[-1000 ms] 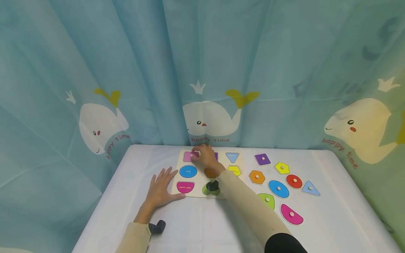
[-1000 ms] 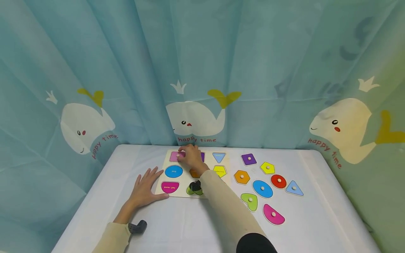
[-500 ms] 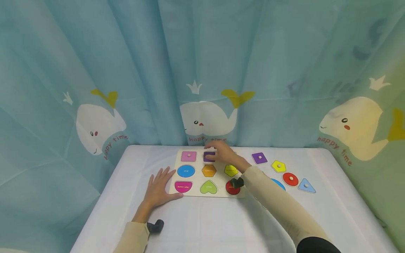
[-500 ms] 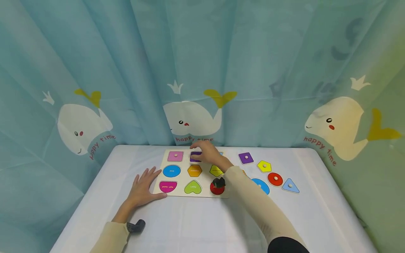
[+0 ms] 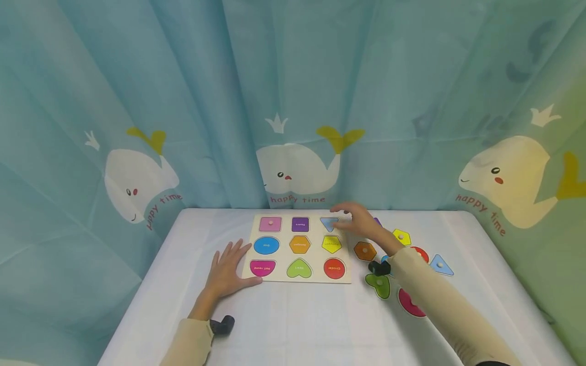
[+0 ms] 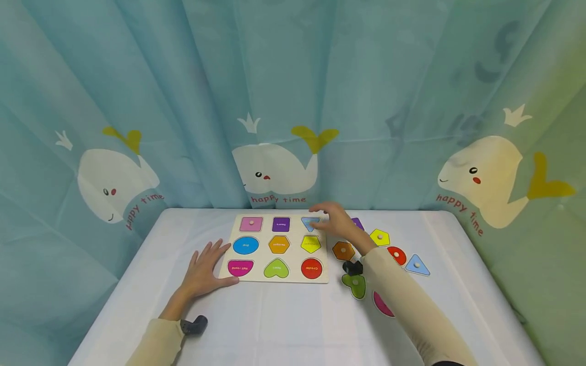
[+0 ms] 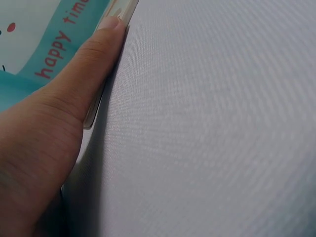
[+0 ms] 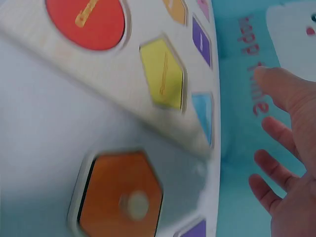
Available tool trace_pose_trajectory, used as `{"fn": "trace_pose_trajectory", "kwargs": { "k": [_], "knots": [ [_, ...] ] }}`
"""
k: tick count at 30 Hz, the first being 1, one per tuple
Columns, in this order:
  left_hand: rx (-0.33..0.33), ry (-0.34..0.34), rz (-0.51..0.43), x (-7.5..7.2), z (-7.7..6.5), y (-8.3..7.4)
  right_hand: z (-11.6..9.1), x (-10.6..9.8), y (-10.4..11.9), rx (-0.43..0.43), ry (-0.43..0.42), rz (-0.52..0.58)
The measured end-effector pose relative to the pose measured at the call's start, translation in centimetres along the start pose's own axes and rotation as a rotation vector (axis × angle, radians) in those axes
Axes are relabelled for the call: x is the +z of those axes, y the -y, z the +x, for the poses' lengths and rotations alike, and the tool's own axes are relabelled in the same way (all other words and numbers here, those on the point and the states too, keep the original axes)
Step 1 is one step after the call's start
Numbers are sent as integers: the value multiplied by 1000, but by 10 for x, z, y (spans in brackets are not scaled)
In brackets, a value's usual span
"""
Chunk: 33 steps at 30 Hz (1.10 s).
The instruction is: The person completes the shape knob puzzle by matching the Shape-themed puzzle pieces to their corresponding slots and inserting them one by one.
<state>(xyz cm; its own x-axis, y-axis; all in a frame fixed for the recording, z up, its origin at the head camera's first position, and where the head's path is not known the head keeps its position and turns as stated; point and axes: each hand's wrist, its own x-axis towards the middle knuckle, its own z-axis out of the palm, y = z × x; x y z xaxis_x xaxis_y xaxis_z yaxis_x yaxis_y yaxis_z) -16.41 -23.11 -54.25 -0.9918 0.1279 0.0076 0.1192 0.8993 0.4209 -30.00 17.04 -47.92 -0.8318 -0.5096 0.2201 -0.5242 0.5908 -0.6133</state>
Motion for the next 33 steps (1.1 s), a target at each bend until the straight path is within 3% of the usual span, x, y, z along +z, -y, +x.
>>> {"fn": "trace_pose_trajectory", "kwargs": {
  "k": [8,19,33],
  "knots": [
    [4,-1,-11,0,-1,0,-26,-24,-23,70,-69,0],
    [-6,3,-7,-5,-1,-2,-51,-42,-50,371,-84,63],
    [-3,1,-16,-4,-1,-3,-61,-39,-83,486,-76,82]
  ]
}}
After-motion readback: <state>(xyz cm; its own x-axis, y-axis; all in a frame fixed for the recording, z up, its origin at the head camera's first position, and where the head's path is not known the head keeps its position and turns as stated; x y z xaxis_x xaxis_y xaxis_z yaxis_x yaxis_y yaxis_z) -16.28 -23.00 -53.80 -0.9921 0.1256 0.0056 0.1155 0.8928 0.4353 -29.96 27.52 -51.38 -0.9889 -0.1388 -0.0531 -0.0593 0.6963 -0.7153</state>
